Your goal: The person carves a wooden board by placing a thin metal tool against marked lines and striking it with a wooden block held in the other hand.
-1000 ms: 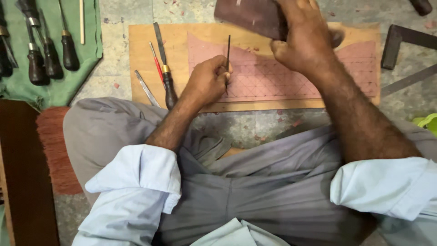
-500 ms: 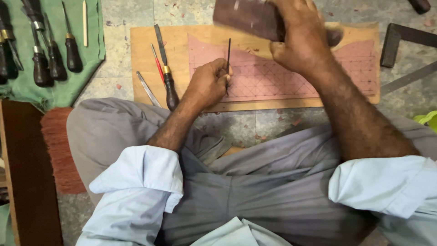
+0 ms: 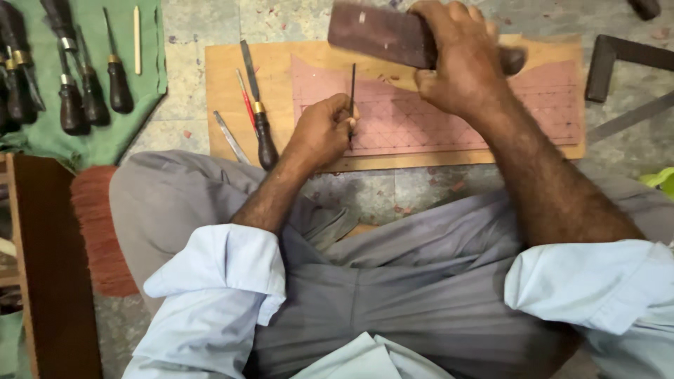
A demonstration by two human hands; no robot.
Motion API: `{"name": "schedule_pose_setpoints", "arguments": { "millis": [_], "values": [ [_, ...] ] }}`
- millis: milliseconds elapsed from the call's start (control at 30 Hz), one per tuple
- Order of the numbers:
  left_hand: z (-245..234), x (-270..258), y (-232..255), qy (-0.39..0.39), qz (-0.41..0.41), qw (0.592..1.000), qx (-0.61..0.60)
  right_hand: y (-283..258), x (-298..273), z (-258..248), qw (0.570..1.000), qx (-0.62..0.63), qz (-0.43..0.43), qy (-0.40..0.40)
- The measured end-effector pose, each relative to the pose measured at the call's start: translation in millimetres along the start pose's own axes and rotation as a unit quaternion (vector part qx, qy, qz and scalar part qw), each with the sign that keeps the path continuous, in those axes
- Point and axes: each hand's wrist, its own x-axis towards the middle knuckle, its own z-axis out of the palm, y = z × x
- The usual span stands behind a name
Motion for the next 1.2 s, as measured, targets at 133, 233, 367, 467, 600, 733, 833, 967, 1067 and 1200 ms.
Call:
{"name": "schedule_pose_setpoints", "arguments": {
  "millis": [133, 233, 367, 467, 600, 733, 833, 967, 1067, 1200],
  "values": [
    [1.6, -1.5, -7.2, 0.004, 0.005, 1.0, 0.014, -5.8, -1.8, -0.7, 0.976, 0.189, 0.11, -0.013],
    [2.2, -1.3, -10.4, -0.004, 0.01, 1.0, 0.022, -5.1, -3.7, -0.3, 0.994, -0.101, -0.029, 0.0],
    [4.8, -0.8, -15.2, 0.01, 0.026, 1.0, 0.007, -0.5, -6.2, 2.4, 0.99, 0.142, 0.005, 0.017],
    [4.0, -2.0, -14.5, 0.006, 0.024, 1.0, -0.004, 3.6, -6.7, 0.7, 1.0, 0.007, -0.018, -0.006],
    [3.8, -3.4, -15.1, 0.005, 0.028, 1.0, 0.006, -0.4, -9.6, 4.6, 0.991, 0.114, 0.066, -0.012],
    [5.0, -4.5, -17.0, 0.003, 0.036, 0.999, 0.019, -1.0, -12.5, -1.3, 0.994, -0.104, -0.037, -0.004],
    [5.4, -6.7, -11.1, 0.014, 0.01, 1.0, 0.025, -3.1, -14.2, -1.9, 0.994, 0.094, 0.045, -0.007],
    [6.4, -16.1, -1.1, 0.046, 0.051, 0.991, 0.111, -3.7, -12.1, -9.3, 0.991, -0.122, -0.006, -0.059],
    [19.1, -40.2, 3.7, 0.057, 0.116, 0.969, 0.212, -2.8, -18.5, -16.2, 0.995, -0.042, 0.029, -0.091],
    [57.6, -76.1, 18.6, -0.031, 0.111, 0.955, 0.274, 1.9, -30.1, -32.3, 0.992, 0.032, 0.047, -0.112]
  ]
}}
